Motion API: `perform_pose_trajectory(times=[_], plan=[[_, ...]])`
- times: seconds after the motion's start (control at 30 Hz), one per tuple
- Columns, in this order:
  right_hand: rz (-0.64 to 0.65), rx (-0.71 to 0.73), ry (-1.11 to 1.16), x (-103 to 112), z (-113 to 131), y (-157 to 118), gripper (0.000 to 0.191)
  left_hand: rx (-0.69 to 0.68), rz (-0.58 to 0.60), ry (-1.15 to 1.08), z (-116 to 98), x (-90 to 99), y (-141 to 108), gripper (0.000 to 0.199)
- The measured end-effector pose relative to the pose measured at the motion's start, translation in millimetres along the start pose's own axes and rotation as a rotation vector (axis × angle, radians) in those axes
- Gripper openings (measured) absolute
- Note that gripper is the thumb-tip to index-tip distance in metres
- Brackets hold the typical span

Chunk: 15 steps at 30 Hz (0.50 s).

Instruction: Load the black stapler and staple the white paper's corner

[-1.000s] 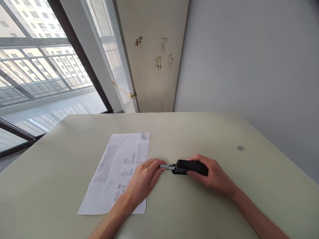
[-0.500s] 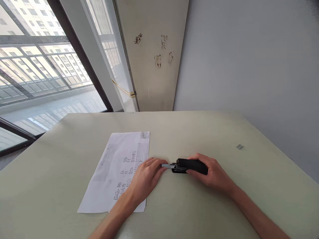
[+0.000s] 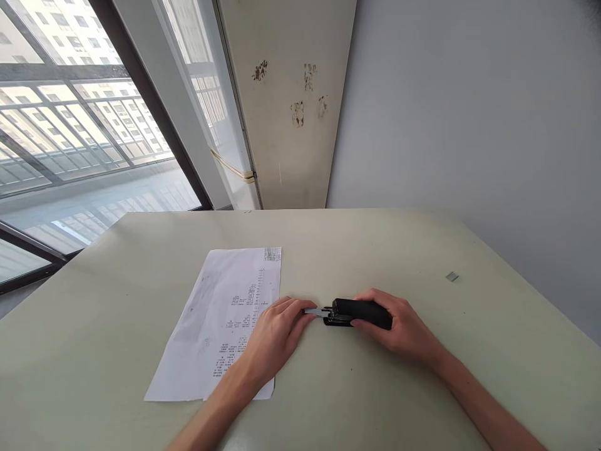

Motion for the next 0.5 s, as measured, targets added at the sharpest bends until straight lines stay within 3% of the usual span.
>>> perform_pose_trajectory(times=[0.5], plan=[[0.005,0.004,0.009,0.0,0.0,0.5,0.022,-0.015,-0.015,0.033,0.7,-5.5,-0.7,0.021]])
Point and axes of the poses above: each hand's wrist, its own y-axis towards the middle knuckle, its own x-axis out of the back of the hand, z = x × y, the point moved 8 cm from there along y, towards the middle knuckle, and after that the axes turned 10 degrees about y, right-handed, at the moved point
